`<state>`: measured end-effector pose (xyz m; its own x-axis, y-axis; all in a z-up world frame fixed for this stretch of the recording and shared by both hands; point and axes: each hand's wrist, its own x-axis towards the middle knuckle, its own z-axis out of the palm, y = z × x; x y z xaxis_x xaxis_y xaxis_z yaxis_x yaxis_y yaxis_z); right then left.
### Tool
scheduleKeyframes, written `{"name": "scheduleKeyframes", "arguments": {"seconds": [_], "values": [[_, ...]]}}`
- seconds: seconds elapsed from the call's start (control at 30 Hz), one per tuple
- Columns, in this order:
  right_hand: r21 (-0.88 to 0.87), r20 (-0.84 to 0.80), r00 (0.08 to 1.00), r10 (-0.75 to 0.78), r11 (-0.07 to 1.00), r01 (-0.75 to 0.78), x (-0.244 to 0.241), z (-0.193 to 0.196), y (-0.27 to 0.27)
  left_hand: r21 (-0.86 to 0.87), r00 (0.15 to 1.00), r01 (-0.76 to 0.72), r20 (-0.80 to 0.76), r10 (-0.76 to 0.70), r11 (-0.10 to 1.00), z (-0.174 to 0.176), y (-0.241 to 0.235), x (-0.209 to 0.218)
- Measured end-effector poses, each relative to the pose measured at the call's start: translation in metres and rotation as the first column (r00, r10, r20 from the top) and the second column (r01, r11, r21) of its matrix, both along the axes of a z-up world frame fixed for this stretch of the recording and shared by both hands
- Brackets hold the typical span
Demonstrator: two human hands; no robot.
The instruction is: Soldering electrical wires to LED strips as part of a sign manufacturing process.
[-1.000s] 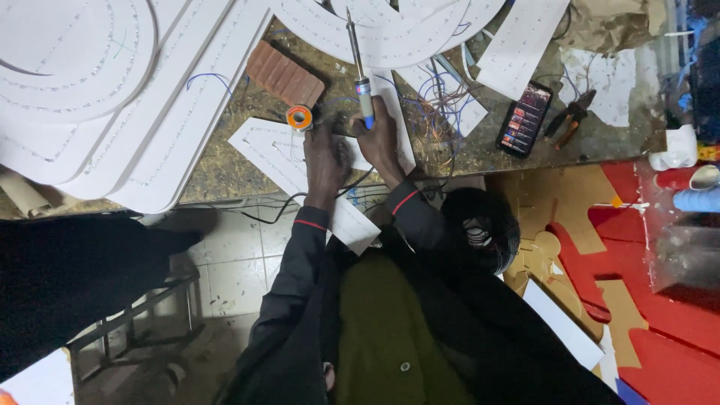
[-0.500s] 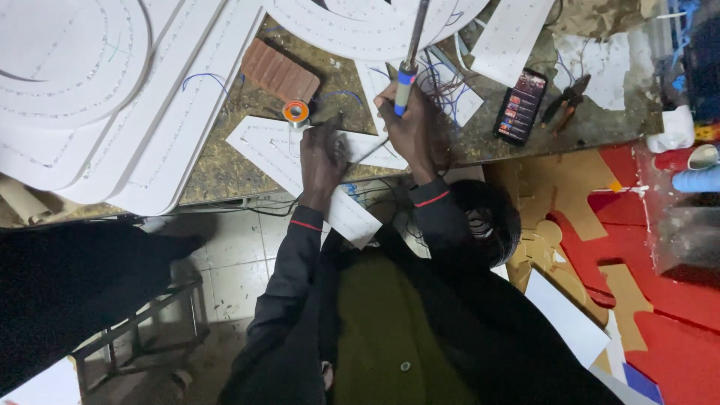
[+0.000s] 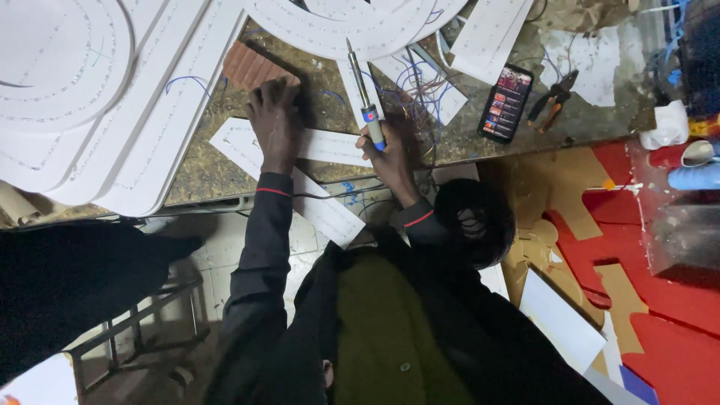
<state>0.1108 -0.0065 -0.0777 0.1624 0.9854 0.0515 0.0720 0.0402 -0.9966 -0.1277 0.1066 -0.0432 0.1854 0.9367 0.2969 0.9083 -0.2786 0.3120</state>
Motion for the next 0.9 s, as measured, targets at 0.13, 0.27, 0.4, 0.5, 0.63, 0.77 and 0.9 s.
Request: {"name": "scheduleKeyframes", "arguments": {"seconds": [0.13,0.27,0.4,0.5,0.63,0.77,0.9], "values": [[-0.007,0.011,0.999,0.035,0.999,-0.035,0.004,0.000,-0.002,0.030,0.999,-0.017,-0.044,0.018,0.999,-0.010,0.004,0.003],[-0.021,0.022,0.997,0.079,0.997,-0.079,0.006,0.012,0.001,0.058,0.988,-0.142,0.072,0.137,0.988,-0.028,0.011,0.004],[0.007,0.000,0.996,0.092,0.996,-0.092,0.006,0.019,0.004,0.143,0.964,-0.203,0.202,0.172,0.969,-0.054,0.015,0.001],[0.018,-0.015,0.994,0.111,0.994,-0.110,0.009,0.018,0.003,0.246,0.970,-0.212,0.173,0.172,0.946,-0.056,0.009,0.008],[0.011,0.003,0.994,0.105,0.994,-0.105,0.009,-0.003,0.011,0.285,0.972,-0.204,0.176,0.158,0.937,-0.044,0.003,0.016],[-0.002,0.013,0.994,0.105,0.994,-0.105,0.007,-0.008,0.013,0.287,0.938,-0.184,0.336,0.081,0.940,-0.024,-0.002,0.019],[0.058,0.063,0.997,0.043,0.997,-0.047,0.000,0.009,0.003,0.197,0.676,-0.168,0.736,-0.033,0.966,0.035,-0.017,0.030]]}}
